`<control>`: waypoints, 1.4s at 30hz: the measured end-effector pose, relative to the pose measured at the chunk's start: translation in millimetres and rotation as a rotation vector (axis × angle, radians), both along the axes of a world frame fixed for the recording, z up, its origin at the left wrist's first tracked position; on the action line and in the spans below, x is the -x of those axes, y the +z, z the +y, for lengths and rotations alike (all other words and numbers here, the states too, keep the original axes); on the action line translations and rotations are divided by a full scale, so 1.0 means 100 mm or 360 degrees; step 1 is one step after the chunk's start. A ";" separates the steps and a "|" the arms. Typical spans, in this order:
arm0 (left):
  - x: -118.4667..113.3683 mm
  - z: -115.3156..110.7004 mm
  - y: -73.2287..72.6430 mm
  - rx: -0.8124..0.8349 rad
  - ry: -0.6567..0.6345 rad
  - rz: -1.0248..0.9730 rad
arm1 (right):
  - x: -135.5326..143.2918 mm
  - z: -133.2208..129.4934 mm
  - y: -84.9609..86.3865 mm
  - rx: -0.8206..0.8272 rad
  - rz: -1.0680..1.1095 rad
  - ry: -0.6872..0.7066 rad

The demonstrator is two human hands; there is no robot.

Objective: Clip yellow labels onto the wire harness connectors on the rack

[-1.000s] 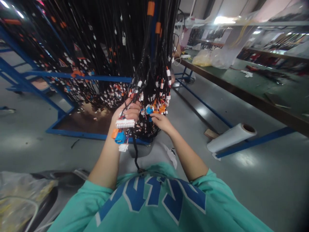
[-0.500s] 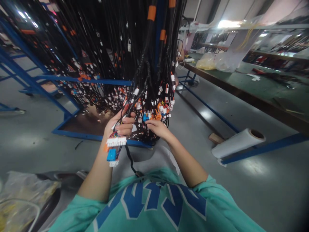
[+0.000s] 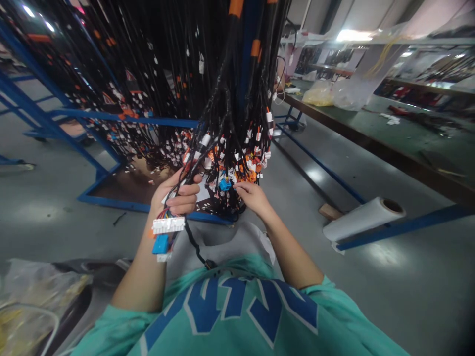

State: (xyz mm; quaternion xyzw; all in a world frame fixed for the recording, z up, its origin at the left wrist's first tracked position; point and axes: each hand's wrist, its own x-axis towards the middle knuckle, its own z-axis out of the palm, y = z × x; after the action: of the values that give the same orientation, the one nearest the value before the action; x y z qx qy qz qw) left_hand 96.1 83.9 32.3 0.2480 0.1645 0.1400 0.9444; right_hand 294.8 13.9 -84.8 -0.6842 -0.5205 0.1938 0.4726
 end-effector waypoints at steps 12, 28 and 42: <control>0.02 0.01 0.01 -0.0178 -0.0109 -0.0014 | -0.05 -0.09 0.00 0.0047 -0.0083 -0.0142; 0.04 -0.04 -0.01 -0.0261 -0.0110 -0.0004 | 0.02 -0.23 0.03 0.0369 -0.0587 -0.0299; -0.08 -0.19 -0.03 -0.0174 -0.0142 0.0202 | 0.06 0.06 0.03 0.0110 0.1672 0.0987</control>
State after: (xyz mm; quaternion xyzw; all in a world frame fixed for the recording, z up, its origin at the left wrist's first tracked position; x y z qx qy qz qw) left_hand 103.6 65.1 28.8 0.3145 0.2050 0.0907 0.9224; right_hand 288.9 20.1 -81.4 -0.3287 -0.3862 0.6507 0.5651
